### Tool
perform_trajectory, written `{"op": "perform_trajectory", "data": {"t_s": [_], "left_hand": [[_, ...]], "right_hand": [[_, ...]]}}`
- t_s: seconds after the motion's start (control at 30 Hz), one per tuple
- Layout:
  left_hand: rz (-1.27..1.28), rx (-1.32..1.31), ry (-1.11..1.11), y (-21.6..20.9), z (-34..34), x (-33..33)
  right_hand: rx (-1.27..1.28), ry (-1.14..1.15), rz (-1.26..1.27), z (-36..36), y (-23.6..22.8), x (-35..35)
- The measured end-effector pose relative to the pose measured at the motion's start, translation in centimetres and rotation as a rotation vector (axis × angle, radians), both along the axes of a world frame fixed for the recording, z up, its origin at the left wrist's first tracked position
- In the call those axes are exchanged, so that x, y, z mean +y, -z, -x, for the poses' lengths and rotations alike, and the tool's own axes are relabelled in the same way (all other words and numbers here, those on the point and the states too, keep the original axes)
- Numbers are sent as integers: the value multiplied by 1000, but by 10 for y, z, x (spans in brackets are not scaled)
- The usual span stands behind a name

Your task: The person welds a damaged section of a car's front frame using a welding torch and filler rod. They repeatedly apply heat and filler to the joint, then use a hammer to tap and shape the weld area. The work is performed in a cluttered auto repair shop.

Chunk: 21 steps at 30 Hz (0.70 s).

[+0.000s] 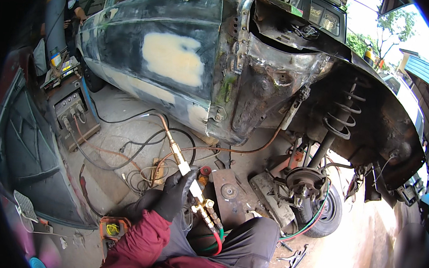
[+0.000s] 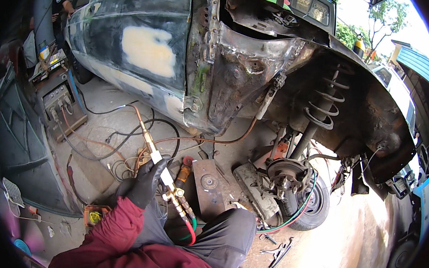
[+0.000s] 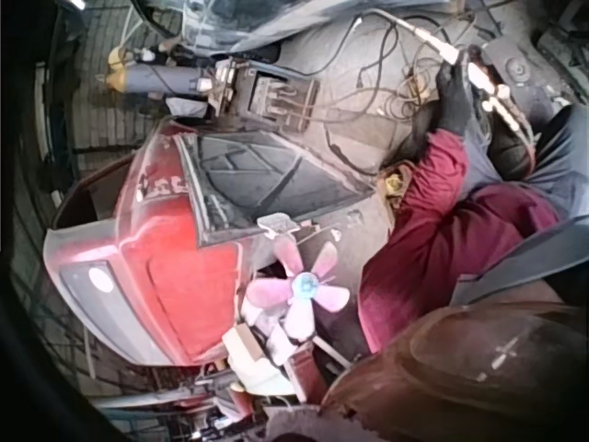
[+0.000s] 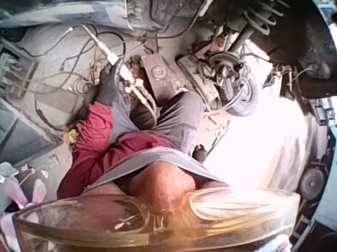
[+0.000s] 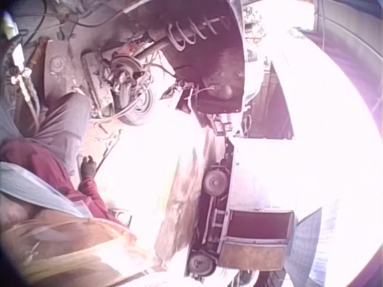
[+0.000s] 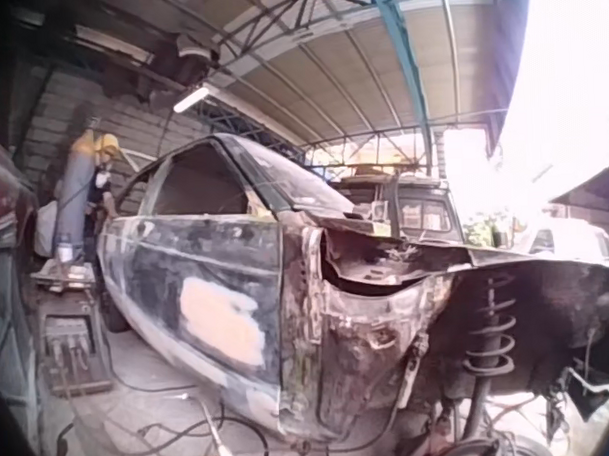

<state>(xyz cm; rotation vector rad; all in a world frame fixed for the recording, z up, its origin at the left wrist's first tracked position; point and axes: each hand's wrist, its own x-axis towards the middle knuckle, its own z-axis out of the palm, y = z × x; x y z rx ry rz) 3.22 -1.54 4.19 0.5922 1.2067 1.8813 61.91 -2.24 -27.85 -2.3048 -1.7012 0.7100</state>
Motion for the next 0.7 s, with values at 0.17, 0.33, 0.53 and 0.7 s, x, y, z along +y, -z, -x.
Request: {"op": "perform_trajectory", "data": {"t_s": [0.17, 0.33, 0.53, 0.7], "left_hand": [[-23, 4, 135, -30, -31, -3], [-201, 27, 175, -60, -61, 13], [-272, 27, 258, -83, -80, 28], [-186, 30, 429, -76, -90, 45]], "right_hand": [[683, 26, -532, 92, -189, 88], [906, -415, -520, 223, -335, 92], [1091, -699, -116, 277, -388, 47], [1054, -648, -119, 259, -413, 58]]}}
